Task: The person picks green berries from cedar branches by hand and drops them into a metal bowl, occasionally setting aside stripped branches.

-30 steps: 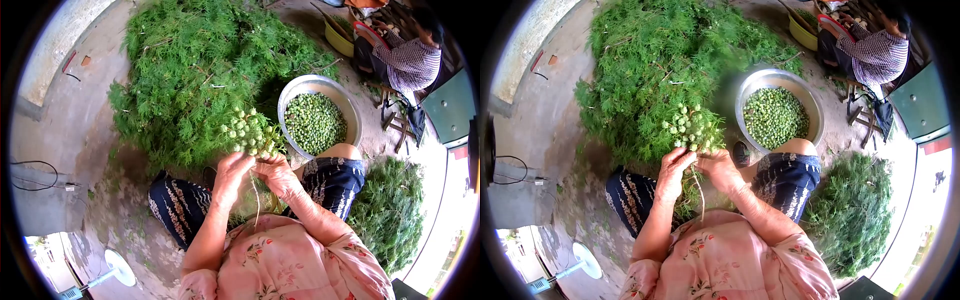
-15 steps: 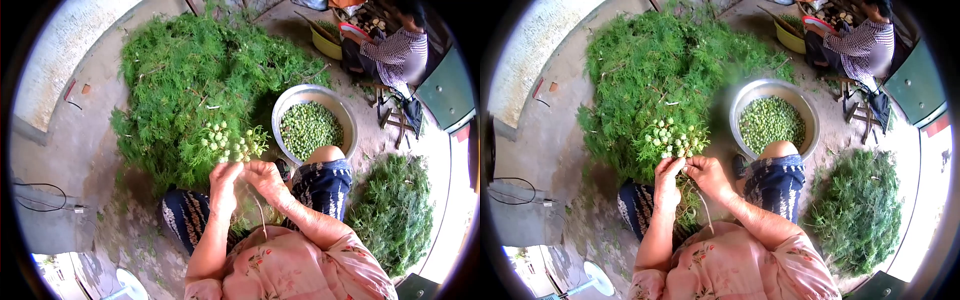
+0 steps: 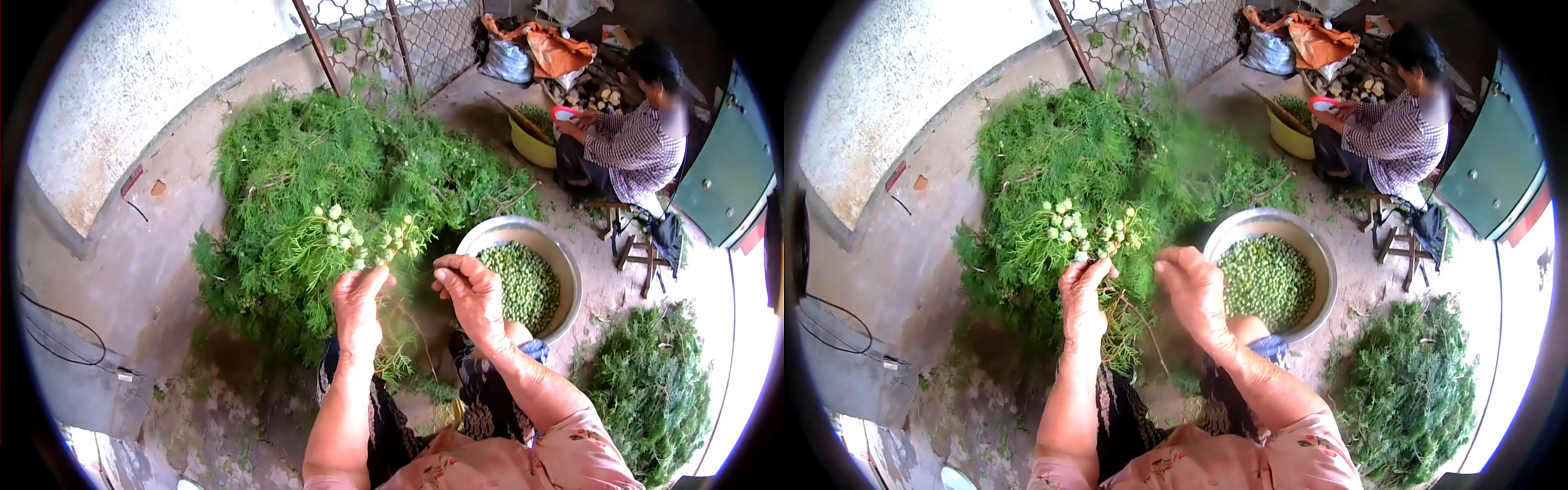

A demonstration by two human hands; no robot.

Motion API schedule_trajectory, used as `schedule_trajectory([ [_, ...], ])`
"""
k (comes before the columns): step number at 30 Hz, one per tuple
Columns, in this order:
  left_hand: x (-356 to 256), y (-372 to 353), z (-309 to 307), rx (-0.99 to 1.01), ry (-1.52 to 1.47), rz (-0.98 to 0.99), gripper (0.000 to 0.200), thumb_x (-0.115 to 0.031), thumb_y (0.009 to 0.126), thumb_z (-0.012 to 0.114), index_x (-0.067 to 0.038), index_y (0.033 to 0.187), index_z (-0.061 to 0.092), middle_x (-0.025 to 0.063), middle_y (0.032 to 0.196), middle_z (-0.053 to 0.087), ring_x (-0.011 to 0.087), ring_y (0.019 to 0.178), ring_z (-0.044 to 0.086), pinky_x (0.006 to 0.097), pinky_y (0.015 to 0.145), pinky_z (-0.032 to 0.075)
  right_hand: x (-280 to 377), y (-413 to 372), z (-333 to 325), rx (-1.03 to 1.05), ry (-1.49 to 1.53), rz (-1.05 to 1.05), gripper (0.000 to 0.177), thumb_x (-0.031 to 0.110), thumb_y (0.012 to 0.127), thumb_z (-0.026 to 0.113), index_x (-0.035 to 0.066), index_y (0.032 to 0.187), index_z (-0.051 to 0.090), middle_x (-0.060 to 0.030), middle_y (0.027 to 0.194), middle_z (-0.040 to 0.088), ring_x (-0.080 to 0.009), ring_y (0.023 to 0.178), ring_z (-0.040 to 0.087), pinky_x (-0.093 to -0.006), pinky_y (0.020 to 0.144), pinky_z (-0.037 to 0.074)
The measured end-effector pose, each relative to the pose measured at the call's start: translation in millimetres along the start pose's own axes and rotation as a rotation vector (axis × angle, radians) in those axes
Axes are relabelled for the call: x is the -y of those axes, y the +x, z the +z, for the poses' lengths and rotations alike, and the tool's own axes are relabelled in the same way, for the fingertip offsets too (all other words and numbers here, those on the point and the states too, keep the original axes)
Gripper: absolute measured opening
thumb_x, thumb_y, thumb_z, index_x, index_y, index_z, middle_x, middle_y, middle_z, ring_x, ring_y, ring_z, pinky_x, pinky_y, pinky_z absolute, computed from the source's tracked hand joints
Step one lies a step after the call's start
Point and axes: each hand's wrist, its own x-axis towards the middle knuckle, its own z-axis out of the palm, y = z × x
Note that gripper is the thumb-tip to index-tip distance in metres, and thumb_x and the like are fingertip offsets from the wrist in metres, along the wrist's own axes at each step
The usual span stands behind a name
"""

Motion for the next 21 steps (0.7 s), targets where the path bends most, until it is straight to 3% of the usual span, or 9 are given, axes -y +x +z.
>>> schedule_trajectory([
  [5, 9.9, 42.5, 4.7, -0.023, -0.052, -0.033, 0.004, -0.004, 0.074, 0.067, -0.004, 0.078, 0.065, 0.0046, 0.071, 0.065, 0.0109, 0.064, 0.058, 0.0254, 0.062, 0.043, 5.2, 48.5, 28.8, 0.0, 0.03, -0.159, 0.012, -0.003, 0.082, 0.059, 0.001, 0.093, 0.062, -0.0021, 0.078, 0.061, -0.0075, 0.064, 0.055, -0.0193, 0.057, 0.045],
  [11, 29.5, 91.3, 12.7, -0.038, -0.11, -0.072, 0.008, -0.002, 0.074, 0.067, -0.002, 0.081, 0.066, 0.0032, 0.076, 0.065, 0.0091, 0.067, 0.057, 0.0234, 0.063, 0.043, -29.8, 99.6, 68.4, -0.089, -0.383, -0.389, 0.016, -0.002, 0.076, 0.064, 0.001, 0.092, 0.063, -0.0024, 0.076, 0.061, -0.0094, 0.063, 0.055, -0.0218, 0.057, 0.045],
  [12, 34.0, 98.2, 11.6, -0.035, -0.116, -0.079, 0.008, -0.001, 0.074, 0.067, -0.002, 0.082, 0.066, 0.0032, 0.079, 0.065, 0.0089, 0.068, 0.056, 0.0237, 0.064, 0.043, -34.9, 105.5, 70.1, -0.093, -0.413, -0.368, 0.016, 0.0, 0.077, 0.064, 0.0, 0.093, 0.062, -0.004, 0.078, 0.063, -0.0101, 0.067, 0.056, -0.0221, 0.059, 0.047],
  [15, 42.9, 109.9, 12.1, -0.032, -0.083, -0.087, 0.009, -0.002, 0.074, 0.067, -0.001, 0.083, 0.066, 0.0038, 0.08, 0.065, 0.009, 0.07, 0.057, 0.0235, 0.064, 0.043, -52.3, 119.6, 73.6, -0.079, -0.178, -0.136, 0.024, 0.009, 0.074, 0.069, 0.002, 0.096, 0.062, -0.0153, 0.086, 0.063, -0.0241, 0.073, 0.062, -0.0311, 0.065, 0.05],
  [19, 52.2, 115.7, 10.8, -0.063, -0.114, -0.187, 0.01, -0.002, 0.075, 0.067, -0.001, 0.084, 0.066, 0.0043, 0.081, 0.066, 0.0091, 0.07, 0.057, 0.024, 0.066, 0.044, -51.5, 122.9, 76.9, -0.109, -0.226, -0.029, 0.025, 0.013, 0.076, 0.069, 0.001, 0.095, 0.061, -0.0165, 0.084, 0.064, -0.0226, 0.07, 0.063, -0.0303, 0.063, 0.05],
  [21, 53.3, 115.7, 9.7, -0.036, -0.108, -0.166, 0.008, -0.002, 0.074, 0.067, -0.001, 0.082, 0.066, 0.0042, 0.078, 0.065, 0.0093, 0.067, 0.057, 0.025, 0.065, 0.044, -57.1, 122.4, 76.2, -0.09, -0.239, -0.016, 0.021, 0.009, 0.078, 0.067, 0.0, 0.095, 0.06, -0.0117, 0.08, 0.064, -0.0153, 0.067, 0.06, -0.0267, 0.061, 0.049],
])
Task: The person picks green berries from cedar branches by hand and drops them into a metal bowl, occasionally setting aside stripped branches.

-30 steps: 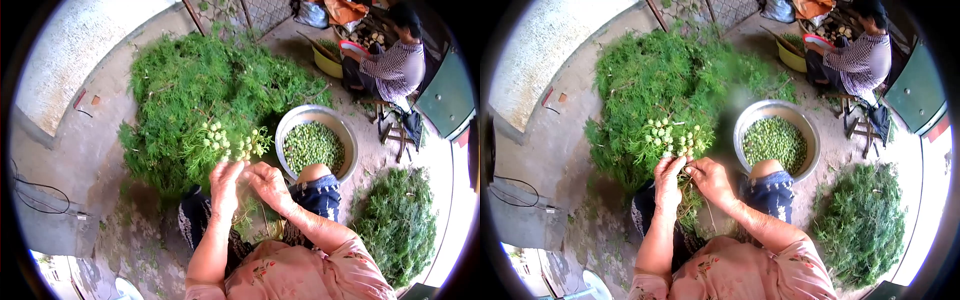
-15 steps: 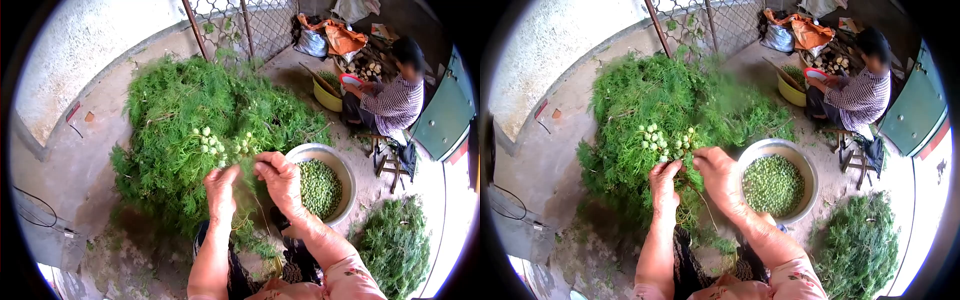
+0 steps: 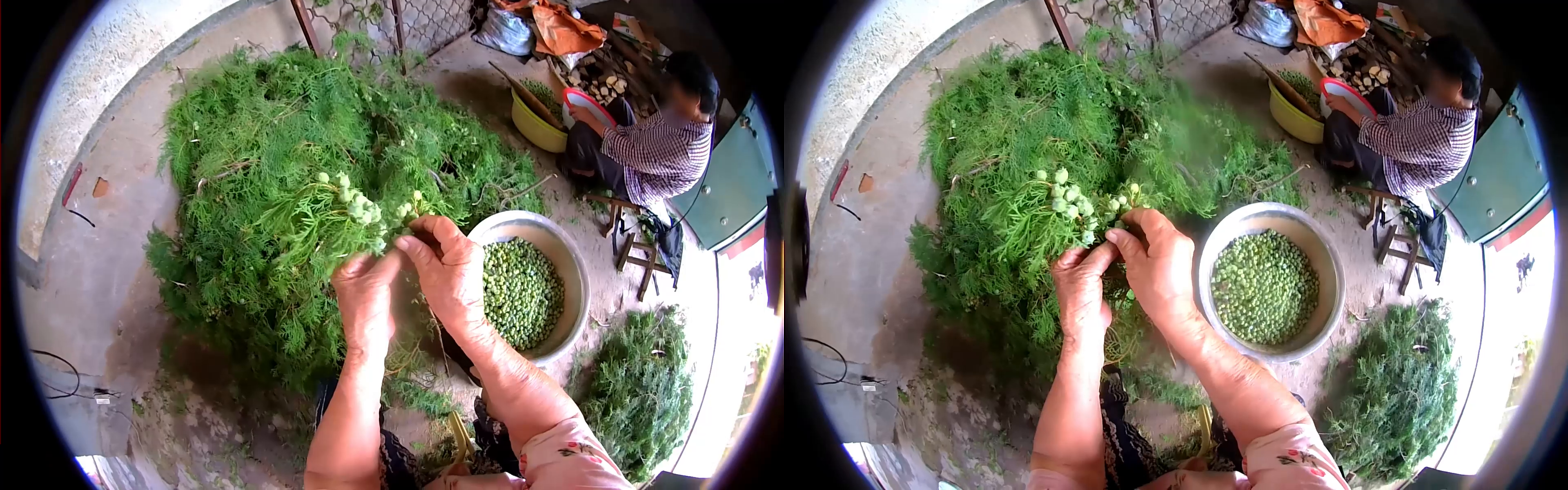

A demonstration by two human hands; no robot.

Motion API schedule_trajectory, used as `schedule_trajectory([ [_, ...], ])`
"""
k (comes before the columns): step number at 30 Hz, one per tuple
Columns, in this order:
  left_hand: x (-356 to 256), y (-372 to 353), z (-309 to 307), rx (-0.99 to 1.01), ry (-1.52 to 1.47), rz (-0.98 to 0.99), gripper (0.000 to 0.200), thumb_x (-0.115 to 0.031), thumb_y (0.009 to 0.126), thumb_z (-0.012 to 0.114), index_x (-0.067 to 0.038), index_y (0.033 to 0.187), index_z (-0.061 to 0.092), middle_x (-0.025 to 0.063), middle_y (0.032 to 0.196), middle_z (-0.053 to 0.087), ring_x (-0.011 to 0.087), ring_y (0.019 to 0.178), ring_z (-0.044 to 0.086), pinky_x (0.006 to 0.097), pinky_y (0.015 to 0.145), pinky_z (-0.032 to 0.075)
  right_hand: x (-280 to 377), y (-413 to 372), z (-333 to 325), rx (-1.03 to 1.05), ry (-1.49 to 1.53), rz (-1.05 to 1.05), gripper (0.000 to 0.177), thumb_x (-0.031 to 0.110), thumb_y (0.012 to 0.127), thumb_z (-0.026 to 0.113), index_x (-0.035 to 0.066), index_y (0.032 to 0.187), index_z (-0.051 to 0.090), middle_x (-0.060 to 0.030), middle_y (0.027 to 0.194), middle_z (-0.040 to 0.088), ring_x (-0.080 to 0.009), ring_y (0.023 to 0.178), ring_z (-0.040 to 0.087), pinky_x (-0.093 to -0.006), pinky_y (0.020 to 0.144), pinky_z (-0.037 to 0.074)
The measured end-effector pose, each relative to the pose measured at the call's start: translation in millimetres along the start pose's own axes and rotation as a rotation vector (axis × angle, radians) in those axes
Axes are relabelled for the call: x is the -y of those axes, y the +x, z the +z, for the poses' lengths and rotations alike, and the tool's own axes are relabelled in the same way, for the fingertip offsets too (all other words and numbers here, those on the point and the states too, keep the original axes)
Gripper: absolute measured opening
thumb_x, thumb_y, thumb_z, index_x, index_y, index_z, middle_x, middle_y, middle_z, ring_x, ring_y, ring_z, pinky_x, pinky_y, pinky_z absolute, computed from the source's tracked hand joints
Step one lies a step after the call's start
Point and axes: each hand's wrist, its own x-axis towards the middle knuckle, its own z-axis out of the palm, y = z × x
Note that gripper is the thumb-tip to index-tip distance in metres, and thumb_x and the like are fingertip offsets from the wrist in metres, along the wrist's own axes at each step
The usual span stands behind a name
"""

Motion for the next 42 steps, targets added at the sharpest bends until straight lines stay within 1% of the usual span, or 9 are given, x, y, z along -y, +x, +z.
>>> schedule_trajectory([
  [10, -1.7, -11.6, 1.0, 0.008, 0.016, -0.069, 0.006, -0.003, 0.071, 0.068, -0.003, 0.076, 0.066, 0.004, 0.068, 0.064, 0.0115, 0.06, 0.056, 0.0266, 0.067, 0.042, -1.1, -7.1, -22.9, 0.129, 0.702, 0.509, 0.013, 0.017, 0.089, 0.054, 0.005, 0.09, 0.058, -0.0005, 0.072, 0.059, -0.0085, 0.063, 0.056, -0.0198, 0.055, 0.045],
  [14, -0.3, -10.6, 1.7, -0.004, -0.01, -0.027, 0.005, -0.002, 0.071, 0.069, -0.005, 0.074, 0.067, 0.0078, 0.07, 0.067, 0.0129, 0.059, 0.062, 0.0257, 0.056, 0.047, -2.9, -6.3, -23.6, 0.181, 0.716, 0.489, 0.022, 0.019, 0.093, 0.046, -0.001, 0.096, 0.055, -0.0047, 0.076, 0.058, -0.0116, 0.065, 0.057, -0.0229, 0.057, 0.042],
  [19, -8.1, -13.8, 10.1, -0.051, 0.004, -0.03, 0.004, -0.005, 0.071, 0.068, -0.004, 0.075, 0.066, 0.0038, 0.067, 0.063, 0.0127, 0.061, 0.056, 0.0283, 0.073, 0.039, -0.7, -3.9, -25.8, 0.199, 0.859, 0.477, 0.018, 0.016, 0.094, 0.043, 0.0, 0.095, 0.052, -0.0047, 0.077, 0.056, -0.0109, 0.065, 0.055, -0.0236, 0.059, 0.044],
  [23, 5.3, -10.0, 3.4, 0.013, 0.053, 0.016, 0.004, -0.003, 0.072, 0.069, -0.006, 0.073, 0.066, 0.0063, 0.064, 0.065, 0.0119, 0.054, 0.059, 0.027, 0.053, 0.046, -0.5, 0.6, -35.9, 0.042, 0.524, 0.397, 0.017, 0.016, 0.094, 0.043, 0.003, 0.098, 0.052, -0.004, 0.077, 0.055, -0.0099, 0.067, 0.054, -0.0235, 0.06, 0.044],
  [30, 1.9, -13.1, 11.0, -0.056, 0.083, -0.042, 0.004, -0.005, 0.072, 0.07, -0.005, 0.072, 0.066, 0.0068, 0.064, 0.064, 0.0123, 0.053, 0.059, 0.0261, 0.048, 0.045, -1.1, 12.5, -51.7, 0.051, 1.105, 0.491, 0.009, 0.011, 0.09, 0.05, 0.004, 0.094, 0.052, -0.0066, 0.082, 0.056, -0.0129, 0.063, 0.053, -0.0234, 0.05, 0.041],
  [34, 6.7, -12.5, 10.4, -0.058, 0.07, 0.026, 0.005, -0.004, 0.073, 0.069, -0.004, 0.07, 0.065, 0.0089, 0.067, 0.065, 0.0122, 0.051, 0.058, 0.0248, 0.046, 0.044, -0.3, 3.0, -46.6, 0.199, 0.948, 0.455, 0.008, 0.009, 0.085, 0.058, 0.004, 0.09, 0.055, -0.0032, 0.074, 0.056, -0.0088, 0.056, 0.05, -0.0189, 0.045, 0.036],
  [37, 5.4, -15.5, 9.4, -0.031, 0.068, -0.066, 0.012, 0.002, 0.073, 0.065, -0.003, 0.084, 0.066, 0.0039, 0.079, 0.066, 0.0117, 0.066, 0.059, 0.0252, 0.068, 0.044, -2.6, -4.3, -36.3, 0.194, 0.358, 0.242, 0.013, 0.006, 0.08, 0.065, 0.003, 0.092, 0.062, 0.0016, 0.07, 0.057, -0.005, 0.056, 0.049, -0.0173, 0.049, 0.04],
  [38, 3.7, -18.4, 11.9, -0.046, 0.065, -0.076, 0.013, 0.003, 0.073, 0.064, -0.002, 0.085, 0.066, 0.0033, 0.081, 0.065, 0.011, 0.069, 0.059, 0.025, 0.069, 0.044, -9.8, -6.0, -32.3, 0.159, 0.203, 0.082, 0.021, 0.007, 0.076, 0.068, 0.0, 0.095, 0.063, -0.0097, 0.079, 0.061, -0.0162, 0.068, 0.058, -0.0263, 0.06, 0.047],
  [42, 9.0, -24.3, 13.9, -0.065, 0.051, -0.087, 0.019, 0.006, 0.074, 0.061, -0.003, 0.09, 0.065, 0.0006, 0.09, 0.064, 0.0087, 0.078, 0.057, 0.0256, 0.073, 0.044, -0.3, -5.6, -31.8, 0.16, -0.07, -0.068, 0.022, 0.009, 0.074, 0.069, -0.001, 0.093, 0.062, -0.0143, 0.08, 0.059, -0.0249, 0.072, 0.059, -0.0311, 0.065, 0.047],
])
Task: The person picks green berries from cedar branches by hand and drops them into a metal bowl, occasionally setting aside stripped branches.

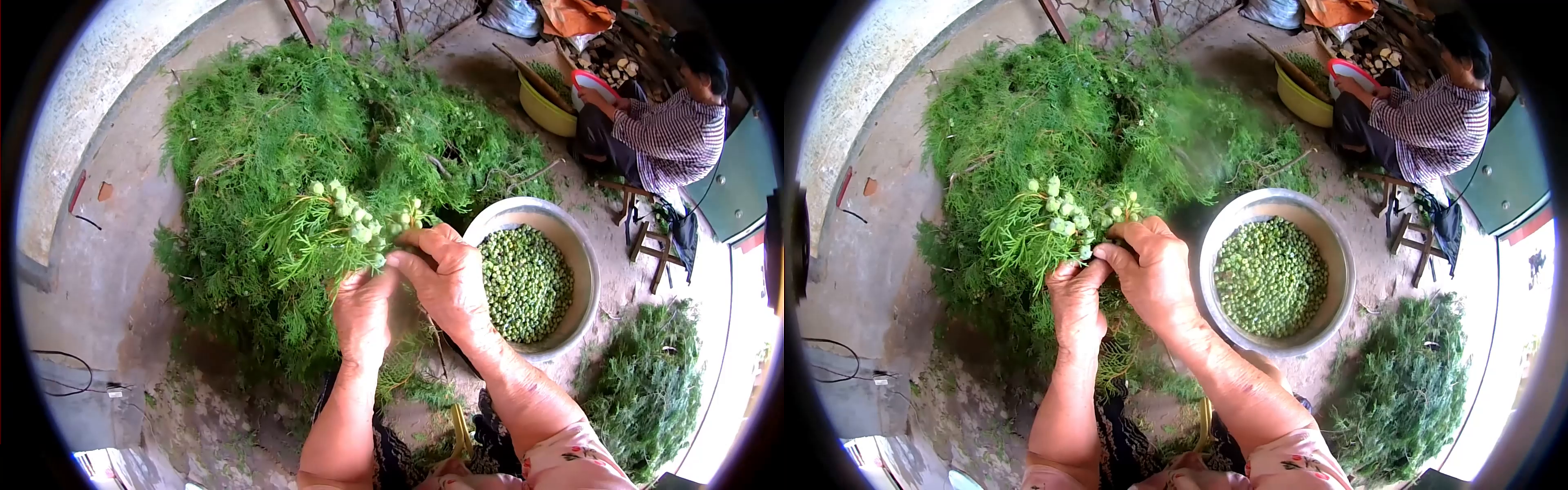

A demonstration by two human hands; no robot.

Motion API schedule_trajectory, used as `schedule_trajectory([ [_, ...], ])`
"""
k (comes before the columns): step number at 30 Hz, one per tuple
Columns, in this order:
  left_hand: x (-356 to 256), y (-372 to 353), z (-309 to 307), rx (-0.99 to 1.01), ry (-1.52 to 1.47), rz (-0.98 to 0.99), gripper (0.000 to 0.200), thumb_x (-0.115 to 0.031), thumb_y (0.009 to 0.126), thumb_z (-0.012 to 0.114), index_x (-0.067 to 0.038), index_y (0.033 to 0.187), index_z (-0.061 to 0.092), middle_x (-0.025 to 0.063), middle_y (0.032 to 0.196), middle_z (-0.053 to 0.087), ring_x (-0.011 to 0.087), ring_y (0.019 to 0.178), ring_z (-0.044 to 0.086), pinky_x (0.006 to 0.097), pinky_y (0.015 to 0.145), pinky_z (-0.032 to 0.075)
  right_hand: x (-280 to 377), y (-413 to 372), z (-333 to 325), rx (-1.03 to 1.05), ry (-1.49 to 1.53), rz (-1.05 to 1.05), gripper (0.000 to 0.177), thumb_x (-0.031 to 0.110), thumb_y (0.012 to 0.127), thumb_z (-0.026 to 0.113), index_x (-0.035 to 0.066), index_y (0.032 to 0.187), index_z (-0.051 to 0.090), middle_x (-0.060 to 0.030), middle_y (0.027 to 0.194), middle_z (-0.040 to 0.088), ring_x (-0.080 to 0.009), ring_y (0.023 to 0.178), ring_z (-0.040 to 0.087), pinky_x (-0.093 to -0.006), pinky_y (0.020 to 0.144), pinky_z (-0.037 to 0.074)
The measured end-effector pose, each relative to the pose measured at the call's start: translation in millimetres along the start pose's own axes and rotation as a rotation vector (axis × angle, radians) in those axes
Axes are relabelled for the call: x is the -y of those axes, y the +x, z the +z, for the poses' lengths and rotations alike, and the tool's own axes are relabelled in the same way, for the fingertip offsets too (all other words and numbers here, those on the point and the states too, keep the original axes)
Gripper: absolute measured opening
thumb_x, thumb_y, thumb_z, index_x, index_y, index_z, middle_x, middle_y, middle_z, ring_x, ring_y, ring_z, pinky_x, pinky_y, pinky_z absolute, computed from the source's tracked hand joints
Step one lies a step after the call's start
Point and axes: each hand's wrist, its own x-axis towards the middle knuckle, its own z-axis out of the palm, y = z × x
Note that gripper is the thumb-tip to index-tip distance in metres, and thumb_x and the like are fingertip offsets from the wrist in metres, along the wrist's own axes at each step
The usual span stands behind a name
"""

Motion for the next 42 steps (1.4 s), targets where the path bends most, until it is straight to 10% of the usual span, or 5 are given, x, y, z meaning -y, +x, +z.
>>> schedule_trajectory([
  [4, 6.8, 2.6, -5.1, 0.091, -0.063, 0.066, 0.018, 0.005, 0.073, 0.063, -0.004, 0.087, 0.066, 0.0003, 0.085, 0.065, 0.0088, 0.075, 0.057, 0.0249, 0.071, 0.044, -3.6, 1.6, 2.7, 0.012, 0.004, -0.002, 0.019, 0.009, 0.075, 0.067, -0.002, 0.089, 0.061, -0.0153, 0.079, 0.059, -0.0266, 0.072, 0.059, -0.0335, 0.064, 0.046],
  [11, 2.9, 7.3, -8.1, 0.101, -0.098, 0.013, 0.012, -0.001, 0.07, 0.067, -0.006, 0.081, 0.067, 0.0027, 0.076, 0.065, 0.0111, 0.069, 0.057, 0.027, 0.069, 0.043, 2.6, -1.5, -0.5, 0.023, 0.646, 0.387, 0.015, 0.018, 0.09, 0.054, 0.005, 0.087, 0.061, 0.0046, 0.055, 0.045, -0.0026, 0.047, 0.031, -0.0177, 0.041, 0.023],
  [18, -3.8, 10.9, -11.8, 0.036, -0.139, -0.043, 0.005, -0.007, 0.069, 0.069, -0.009, 0.073, 0.066, 0.0017, 0.065, 0.063, 0.0111, 0.055, 0.055, 0.029, 0.056, 0.043, 8.7, 5.4, -16.9, -0.038, 1.242, 0.506, 0.01, 0.013, 0.088, 0.053, 0.004, 0.09, 0.055, -0.0079, 0.08, 0.057, -0.0142, 0.063, 0.055, -0.0225, 0.047, 0.04],
  [42, -6.4, -0.1, -7.1, 0.106, 0.04, -0.024, 0.009, -0.012, 0.072, 0.069, -0.006, 0.07, 0.063, 0.0022, 0.059, 0.06, 0.0095, 0.047, 0.052, 0.0235, 0.046, 0.039, -17.1, -1.7, 10.9, 0.016, 1.018, 0.505, 0.016, 0.004, 0.082, 0.062, 0.003, 0.097, 0.057, -0.0022, 0.07, 0.059, -0.0068, 0.055, 0.053, -0.0173, 0.044, 0.038],
])
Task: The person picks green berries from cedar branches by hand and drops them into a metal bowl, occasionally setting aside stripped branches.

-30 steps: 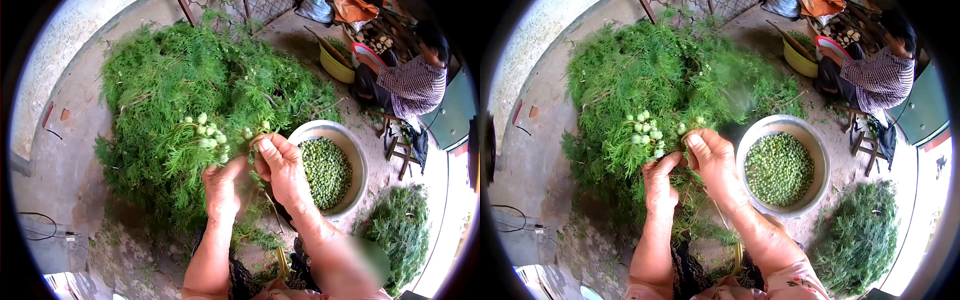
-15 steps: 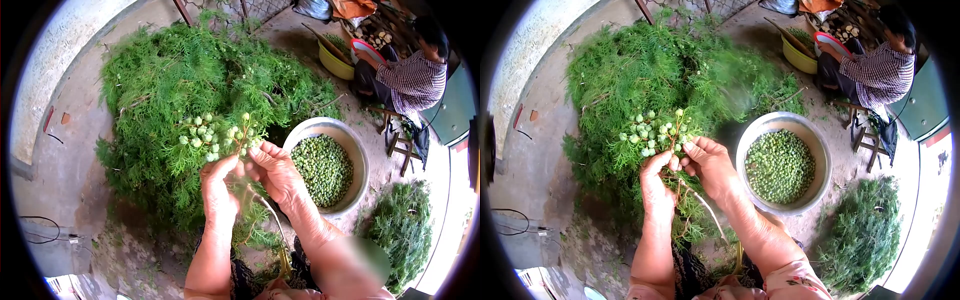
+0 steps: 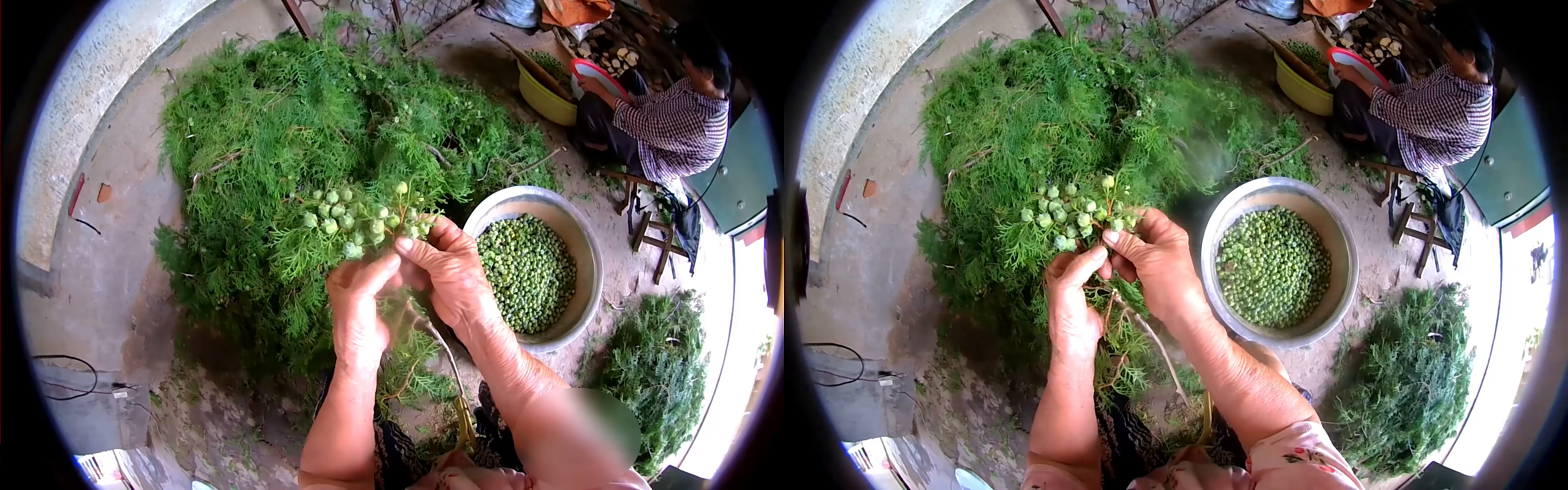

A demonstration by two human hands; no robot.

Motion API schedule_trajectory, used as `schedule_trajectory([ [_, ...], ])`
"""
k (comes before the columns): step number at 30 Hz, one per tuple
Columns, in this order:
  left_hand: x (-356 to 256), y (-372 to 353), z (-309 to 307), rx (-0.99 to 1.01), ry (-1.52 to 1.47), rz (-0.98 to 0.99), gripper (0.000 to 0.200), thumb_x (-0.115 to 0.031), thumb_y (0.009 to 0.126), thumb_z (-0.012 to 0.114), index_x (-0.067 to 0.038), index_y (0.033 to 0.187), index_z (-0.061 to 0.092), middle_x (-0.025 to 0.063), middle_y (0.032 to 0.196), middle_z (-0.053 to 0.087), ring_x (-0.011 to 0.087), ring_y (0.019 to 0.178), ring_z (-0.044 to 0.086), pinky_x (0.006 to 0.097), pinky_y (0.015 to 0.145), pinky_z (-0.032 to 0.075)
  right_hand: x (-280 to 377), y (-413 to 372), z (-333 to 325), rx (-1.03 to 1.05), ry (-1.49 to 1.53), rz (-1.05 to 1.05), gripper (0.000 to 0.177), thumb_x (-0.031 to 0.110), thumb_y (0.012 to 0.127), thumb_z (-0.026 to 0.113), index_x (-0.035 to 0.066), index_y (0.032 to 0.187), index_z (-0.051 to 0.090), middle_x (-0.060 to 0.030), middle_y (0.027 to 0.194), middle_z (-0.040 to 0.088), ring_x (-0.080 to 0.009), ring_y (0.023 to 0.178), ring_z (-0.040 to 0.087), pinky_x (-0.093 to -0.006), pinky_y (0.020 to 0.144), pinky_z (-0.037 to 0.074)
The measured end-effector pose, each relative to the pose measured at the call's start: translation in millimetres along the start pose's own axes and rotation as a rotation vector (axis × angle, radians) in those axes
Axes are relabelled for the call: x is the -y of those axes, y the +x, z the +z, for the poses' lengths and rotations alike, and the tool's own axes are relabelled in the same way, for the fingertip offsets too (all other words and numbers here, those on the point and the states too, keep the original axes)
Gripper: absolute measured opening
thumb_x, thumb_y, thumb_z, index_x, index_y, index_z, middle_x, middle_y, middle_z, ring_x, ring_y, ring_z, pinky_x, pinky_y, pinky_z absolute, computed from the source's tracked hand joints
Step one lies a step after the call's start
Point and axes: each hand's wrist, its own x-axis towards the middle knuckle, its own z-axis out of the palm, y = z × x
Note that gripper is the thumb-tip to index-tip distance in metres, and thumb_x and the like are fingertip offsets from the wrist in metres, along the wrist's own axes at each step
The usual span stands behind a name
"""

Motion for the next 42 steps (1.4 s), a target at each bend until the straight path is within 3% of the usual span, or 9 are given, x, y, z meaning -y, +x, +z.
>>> schedule_trajectory([
  [11, 9.3, 3.6, 3.6, -0.102, -0.074, 0.086, 0.01, -0.002, 0.07, 0.07, -0.006, 0.065, 0.063, 0.0006, 0.058, 0.059, 0.008, 0.05, 0.052, 0.0224, 0.05, 0.039, -0.5, -1.1, 1.9, -0.027, -0.001, 0.032, 0.006, 0.005, 0.083, 0.059, 0.002, 0.084, 0.054, -0.0015, 0.068, 0.055, -0.006, 0.054, 0.048, -0.0189, 0.044, 0.036],
  [14, 6.8, 0.9, 14.9, -0.195, -0.001, 0.056, 0.016, -0.009, 0.073, 0.067, -0.007, 0.061, 0.056, -0.0022, 0.055, 0.048, 0.0077, 0.052, 0.041, 0.0242, 0.054, 0.032, 3.3, -2.7, 0.7, -0.023, -0.008, 0.073, 0.005, 0.004, 0.083, 0.057, 0.002, 0.082, 0.054, -0.0022, 0.067, 0.055, -0.0073, 0.052, 0.048, -0.0201, 0.044, 0.036],
  [18, 1.7, 6.9, 7.2, -0.049, -0.153, -0.066, 0.018, -0.006, 0.075, 0.064, -0.007, 0.058, 0.056, -0.0019, 0.052, 0.051, 0.0096, 0.046, 0.048, 0.0231, 0.048, 0.036, 13.3, -4.8, -1.7, 0.016, 0.136, 0.177, 0.003, 0.003, 0.082, 0.056, 0.001, 0.082, 0.053, -0.0035, 0.067, 0.054, -0.0098, 0.049, 0.048, -0.0217, 0.044, 0.037],
  [24, -0.5, 11.7, 7.7, -0.035, -0.125, -0.184, 0.033, -0.022, 0.075, 0.062, -0.017, 0.051, 0.039, -0.0058, 0.051, 0.037, 0.0096, 0.054, 0.037, 0.024, 0.056, 0.03, 17.1, -0.3, -12.3, 0.055, 0.353, 0.202, 0.012, 0.005, 0.083, 0.048, 0.0, 0.094, 0.048, -0.0058, 0.07, 0.048, -0.0129, 0.055, 0.048, -0.0231, 0.043, 0.036],
  [29, 0.5, 10.0, 12.8, 0.008, -0.148, -0.16, 0.032, -0.021, 0.076, 0.06, -0.016, 0.051, 0.04, -0.0049, 0.051, 0.038, 0.0115, 0.054, 0.037, 0.0255, 0.058, 0.03, 22.3, 3.1, -15.0, -0.003, 0.388, 0.168, 0.013, 0.002, 0.081, 0.048, 0.0, 0.094, 0.047, -0.0078, 0.077, 0.05, -0.0154, 0.063, 0.051, -0.0241, 0.049, 0.04],
  [32, -1.0, 8.9, 16.2, -0.023, -0.072, -0.133, 0.034, -0.021, 0.076, 0.06, -0.016, 0.051, 0.039, -0.0045, 0.049, 0.037, 0.0115, 0.054, 0.037, 0.0254, 0.059, 0.03, 19.6, 4.2, -21.5, 0.091, 0.286, 0.193, 0.015, 0.003, 0.082, 0.051, 0.0, 0.097, 0.048, -0.0079, 0.082, 0.051, -0.0159, 0.066, 0.053, -0.024, 0.052, 0.042],
  [33, -0.5, 8.1, 14.8, -0.027, -0.069, -0.132, 0.028, -0.023, 0.076, 0.062, -0.013, 0.055, 0.047, -0.0042, 0.049, 0.04, 0.0109, 0.053, 0.038, 0.0254, 0.059, 0.031, 18.4, 3.5, -23.3, 0.131, 0.289, 0.206, 0.018, 0.005, 0.084, 0.055, 0.001, 0.102, 0.05, -0.0064, 0.083, 0.054, -0.0147, 0.068, 0.054, -0.0233, 0.053, 0.042],
  [39, 1.7, 7.0, 16.8, -0.071, -0.108, -0.157, 0.013, -0.018, 0.075, 0.067, -0.007, 0.074, 0.061, -0.0029, 0.051, 0.05, 0.0073, 0.044, 0.039, 0.0232, 0.048, 0.032, 16.8, -1.8, -14.2, 0.106, 0.163, 0.131, 0.019, 0.009, 0.084, 0.06, 0.002, 0.101, 0.054, -0.0041, 0.077, 0.058, -0.0119, 0.062, 0.055, -0.0215, 0.051, 0.042],
  [42, 2.7, 8.0, 19.9, -0.079, -0.114, -0.139, 0.012, -0.014, 0.075, 0.068, -0.009, 0.069, 0.059, -0.0043, 0.048, 0.047, 0.0064, 0.041, 0.039, 0.0219, 0.043, 0.031, 13.8, -0.5, -14.7, 0.065, 0.053, 0.094, 0.013, 0.009, 0.084, 0.06, 0.003, 0.096, 0.057, -0.0023, 0.074, 0.059, -0.0093, 0.058, 0.053, -0.0199, 0.049, 0.041],
])
